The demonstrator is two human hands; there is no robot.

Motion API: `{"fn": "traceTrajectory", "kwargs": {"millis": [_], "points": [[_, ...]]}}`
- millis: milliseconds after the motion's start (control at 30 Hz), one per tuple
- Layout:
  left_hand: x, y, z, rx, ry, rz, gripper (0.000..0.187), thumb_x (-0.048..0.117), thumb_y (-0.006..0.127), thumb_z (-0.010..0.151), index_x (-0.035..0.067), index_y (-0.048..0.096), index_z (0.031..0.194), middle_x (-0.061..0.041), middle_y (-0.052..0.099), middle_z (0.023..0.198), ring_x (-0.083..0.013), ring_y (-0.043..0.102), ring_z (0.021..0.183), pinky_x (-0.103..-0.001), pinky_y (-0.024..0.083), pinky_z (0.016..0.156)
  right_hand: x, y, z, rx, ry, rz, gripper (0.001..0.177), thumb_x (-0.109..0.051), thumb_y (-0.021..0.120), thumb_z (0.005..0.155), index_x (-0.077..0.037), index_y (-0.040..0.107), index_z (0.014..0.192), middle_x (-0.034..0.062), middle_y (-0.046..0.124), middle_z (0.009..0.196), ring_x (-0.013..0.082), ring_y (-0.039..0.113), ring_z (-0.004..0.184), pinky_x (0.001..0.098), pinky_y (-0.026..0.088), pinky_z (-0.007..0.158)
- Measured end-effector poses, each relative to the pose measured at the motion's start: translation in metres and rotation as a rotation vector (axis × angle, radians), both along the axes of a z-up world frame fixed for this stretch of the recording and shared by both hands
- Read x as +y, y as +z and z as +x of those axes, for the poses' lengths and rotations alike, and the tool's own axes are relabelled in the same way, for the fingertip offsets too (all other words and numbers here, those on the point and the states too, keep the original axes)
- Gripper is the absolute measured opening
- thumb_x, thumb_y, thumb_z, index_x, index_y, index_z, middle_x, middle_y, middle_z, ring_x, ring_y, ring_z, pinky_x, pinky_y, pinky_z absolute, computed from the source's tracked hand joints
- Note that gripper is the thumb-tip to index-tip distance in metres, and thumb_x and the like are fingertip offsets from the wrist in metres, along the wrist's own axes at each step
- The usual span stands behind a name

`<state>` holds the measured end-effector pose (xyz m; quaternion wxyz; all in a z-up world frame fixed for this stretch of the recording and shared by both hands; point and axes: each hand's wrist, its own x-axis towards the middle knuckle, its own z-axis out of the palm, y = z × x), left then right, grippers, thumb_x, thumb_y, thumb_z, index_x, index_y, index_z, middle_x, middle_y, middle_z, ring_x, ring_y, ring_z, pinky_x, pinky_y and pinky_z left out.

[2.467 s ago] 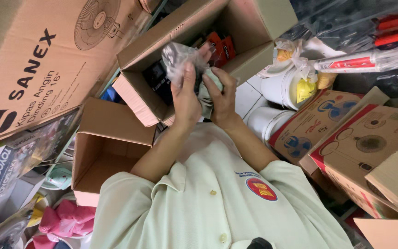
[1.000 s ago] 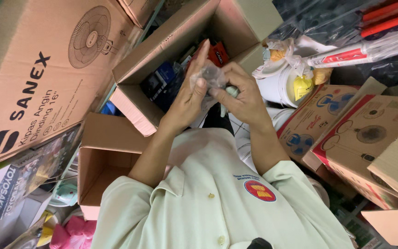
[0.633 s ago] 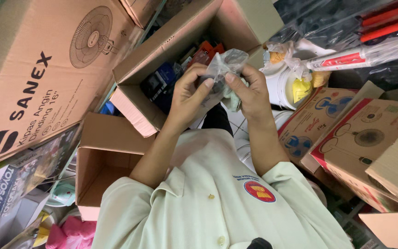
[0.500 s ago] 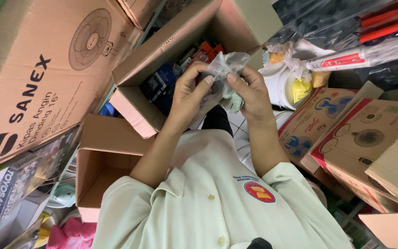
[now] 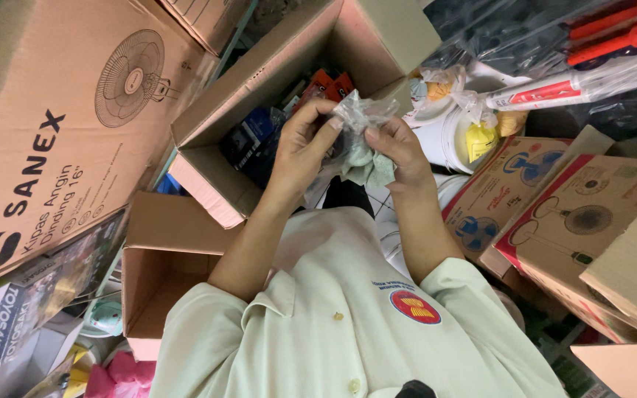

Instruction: The person removes packaged and loose hardware items from a cardboard box, wipes some of the items with a cloth, and places them into other boxes.

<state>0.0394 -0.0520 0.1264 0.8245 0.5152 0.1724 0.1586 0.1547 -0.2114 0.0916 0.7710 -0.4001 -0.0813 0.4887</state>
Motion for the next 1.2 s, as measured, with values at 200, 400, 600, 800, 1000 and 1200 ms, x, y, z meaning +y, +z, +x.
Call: {"fn": "traceTrajectory", "kwargs": {"millis": [200,400,600,800,1000,1200], "points": [[-0.003,-0.006,0.004,-0.04,0.063,0.052,0.01,0.008,0.058,0.109,0.002,0.065,0.104,0.003,0.059,0.099,-0.004,0.051,0.089,-0.021,0.042,0.079,0.001,-0.002,0.0,-0.052,-0.03,-0.031,0.035,-0.011,0.068,0.1,0.001,0.062,0.132,0.0096,0.07,0.12,0.0165,0.068,0.107,0.0326,0.053,0.097],[-0.005,-0.009,0.002,-0.061,0.036,0.026,0.004,0.005,0.063,0.104,0.002,0.061,0.106,0.003,0.056,0.103,-0.0054,0.049,0.09,-0.022,0.042,0.079,0.006,0.002,-0.002,-0.008,-0.053,-0.029,0.035,-0.012,0.067,0.1,0.0,0.062,0.132,0.0089,0.069,0.122,0.0166,0.066,0.11,0.0334,0.053,0.099],[-0.008,-0.012,0.003,-0.12,0.155,0.333,0.008,0.003,0.067,0.102,0.002,0.06,0.104,-0.001,0.057,0.106,-0.0116,0.053,0.098,-0.026,0.045,0.089,0.006,0.005,-0.007,-0.447,-0.052,-0.125,0.035,-0.015,0.073,0.098,-0.001,0.064,0.129,0.0042,0.067,0.12,0.0104,0.063,0.107,0.0292,0.053,0.096],[-0.008,-0.007,-0.001,-0.073,0.169,0.414,0.009,0.004,0.068,0.102,0.002,0.059,0.101,-0.001,0.057,0.101,-0.0106,0.054,0.094,-0.025,0.045,0.086,0.007,0.002,-0.009,-0.342,-0.05,-0.172,0.029,-0.013,0.074,0.098,-0.001,0.067,0.123,0.0037,0.069,0.114,0.0098,0.065,0.101,0.0273,0.054,0.091],[-0.006,-0.002,-0.007,-0.006,0.147,0.36,0.006,0.006,0.064,0.105,0.002,0.063,0.101,0.0,0.059,0.097,-0.008,0.053,0.087,-0.023,0.046,0.079,0.002,-0.013,-0.01,-0.023,-0.006,-0.058,0.029,-0.01,0.072,0.099,0.0,0.067,0.126,0.0072,0.071,0.113,0.0132,0.066,0.099,0.03,0.053,0.09],[-0.003,-0.002,-0.01,-0.016,0.139,0.384,0.009,0.005,0.064,0.104,0.0,0.063,0.097,-0.001,0.06,0.096,-0.0098,0.055,0.089,-0.025,0.047,0.082,-0.001,-0.03,-0.014,-0.001,0.014,-0.018,0.033,-0.012,0.073,0.098,0.0,0.064,0.127,0.0099,0.071,0.118,0.0168,0.068,0.105,0.033,0.055,0.095]]}}
